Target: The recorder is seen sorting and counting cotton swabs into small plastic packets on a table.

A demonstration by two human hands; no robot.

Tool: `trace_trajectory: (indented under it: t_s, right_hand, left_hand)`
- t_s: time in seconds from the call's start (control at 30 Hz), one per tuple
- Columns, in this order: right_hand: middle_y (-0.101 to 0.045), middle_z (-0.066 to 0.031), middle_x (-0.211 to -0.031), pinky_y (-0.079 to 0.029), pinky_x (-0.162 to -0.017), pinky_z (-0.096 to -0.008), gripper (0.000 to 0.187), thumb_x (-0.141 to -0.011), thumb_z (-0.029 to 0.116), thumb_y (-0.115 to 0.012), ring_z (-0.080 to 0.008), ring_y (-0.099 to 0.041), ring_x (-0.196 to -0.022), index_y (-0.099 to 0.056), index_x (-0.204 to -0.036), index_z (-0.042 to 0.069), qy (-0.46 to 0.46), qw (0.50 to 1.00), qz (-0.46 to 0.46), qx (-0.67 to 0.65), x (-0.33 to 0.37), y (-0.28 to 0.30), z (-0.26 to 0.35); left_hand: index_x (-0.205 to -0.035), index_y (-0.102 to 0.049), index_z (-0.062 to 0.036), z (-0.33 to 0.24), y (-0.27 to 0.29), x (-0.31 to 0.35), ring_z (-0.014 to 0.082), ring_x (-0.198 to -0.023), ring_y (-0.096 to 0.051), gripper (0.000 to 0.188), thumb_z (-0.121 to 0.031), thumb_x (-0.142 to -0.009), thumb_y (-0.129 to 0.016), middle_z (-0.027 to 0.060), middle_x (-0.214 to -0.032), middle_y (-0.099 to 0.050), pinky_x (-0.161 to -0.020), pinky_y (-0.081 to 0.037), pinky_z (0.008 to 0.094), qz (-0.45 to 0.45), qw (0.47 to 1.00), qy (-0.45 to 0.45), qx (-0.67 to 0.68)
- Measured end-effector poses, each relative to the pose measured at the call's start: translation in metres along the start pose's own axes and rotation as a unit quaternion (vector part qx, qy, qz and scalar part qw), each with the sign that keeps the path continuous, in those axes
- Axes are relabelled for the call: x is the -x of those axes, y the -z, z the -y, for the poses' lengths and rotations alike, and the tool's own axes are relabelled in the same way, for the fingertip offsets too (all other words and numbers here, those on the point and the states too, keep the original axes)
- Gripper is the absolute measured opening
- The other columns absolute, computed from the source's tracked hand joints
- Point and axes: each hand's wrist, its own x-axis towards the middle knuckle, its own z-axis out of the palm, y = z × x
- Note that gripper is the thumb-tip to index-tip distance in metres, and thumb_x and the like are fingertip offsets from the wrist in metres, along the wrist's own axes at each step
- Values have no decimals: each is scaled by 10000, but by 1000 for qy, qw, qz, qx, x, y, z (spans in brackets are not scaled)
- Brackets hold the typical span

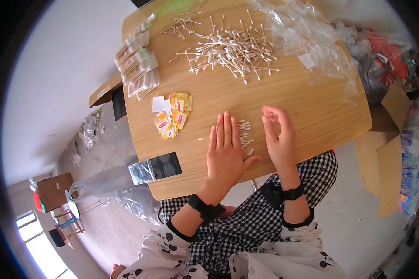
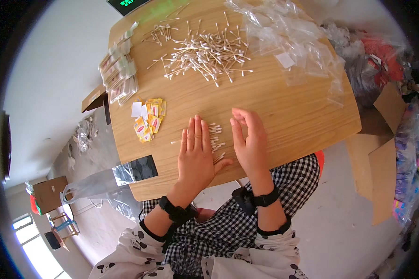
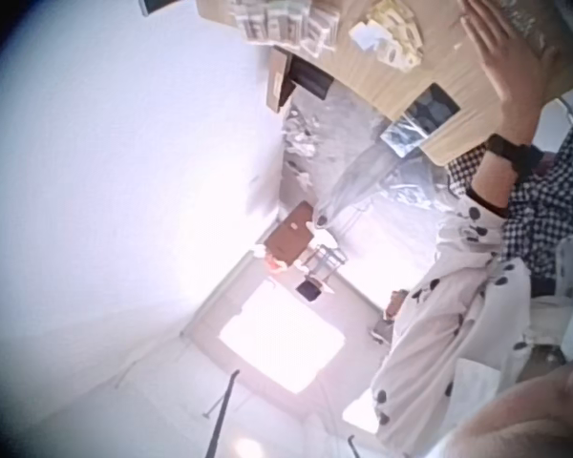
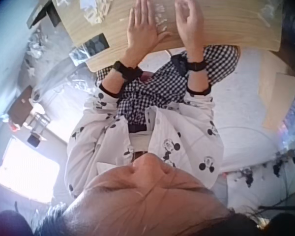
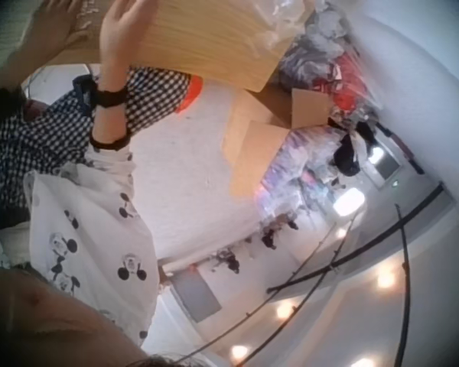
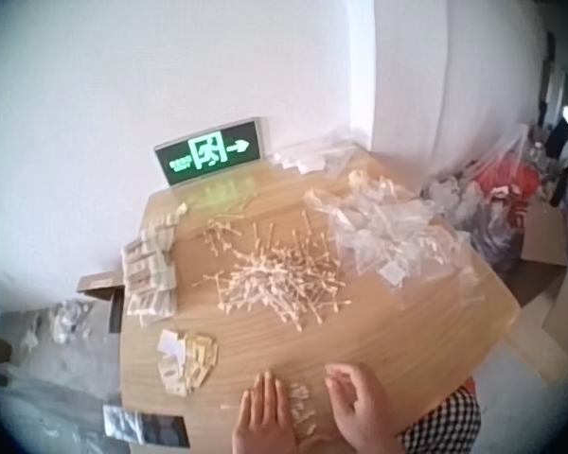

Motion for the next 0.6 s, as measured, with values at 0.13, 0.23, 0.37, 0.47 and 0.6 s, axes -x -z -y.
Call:
trace_trajectory:
  t_s: [0.13, 0.23, 0.37, 0.47, 0.6]
  right_hand:
    - [-611, -141, -1250, -474, -999, -344, 248, -1020, 103, -528, -220, -593, -1150, -560, -1243, -2, -60, 975, -33, -210, 10, -18, -7]
    - [-544, -150, -1355, -415, -1083, -369, 349, -1064, 194, -456, -228, -527, -1258, -501, -1339, -16, -69, 958, -7, -278, 15, -18, -4]
    - [-512, -158, -1397, -380, -1118, -383, 415, -1080, 258, -408, -244, -491, -1310, -468, -1385, -16, -51, 963, 20, -262, 15, -21, 0]
    - [-450, -165, -1459, -334, -1153, -407, 481, -1078, 318, -393, -260, -420, -1374, -414, -1422, -18, -52, 964, 37, -257, 17, -22, 1]
    - [-365, -159, -1531, -286, -1180, -448, 666, -951, 284, -657, -300, -304, -1450, -351, -1479, 18, -44, 964, 59, -257, 28, -26, 13]
  left_hand:
    - [-1506, -251, 82, 6, 7, 6, 371, -1500, -183, 1046, -621, -828, -625, 263, -1585, -234, -1213, -178, 464, -17, 998, 12, 54]
    - [-1542, -198, 28, 27, 17, 20, 341, -1509, -172, 831, -397, -955, -604, 226, -1604, -219, -1216, -155, 464, -126, 963, 53, 233]
    - [-1567, -141, -23, 39, 11, 34, 286, -1511, -168, 615, -165, -1048, -438, 180, -1623, -198, -1219, -132, 436, -203, 790, 154, 557]
    - [-1568, -136, -25, 35, 11, 34, 279, -1506, -179, 591, -240, -1072, -373, 175, -1619, -210, -1220, -135, 420, -210, 732, 175, 624]
    - [-1566, -135, -22, 34, 16, 37, 284, -1503, -194, 634, -354, -1075, -361, 182, -1613, -226, -1219, -146, 416, -203, 717, 185, 640]
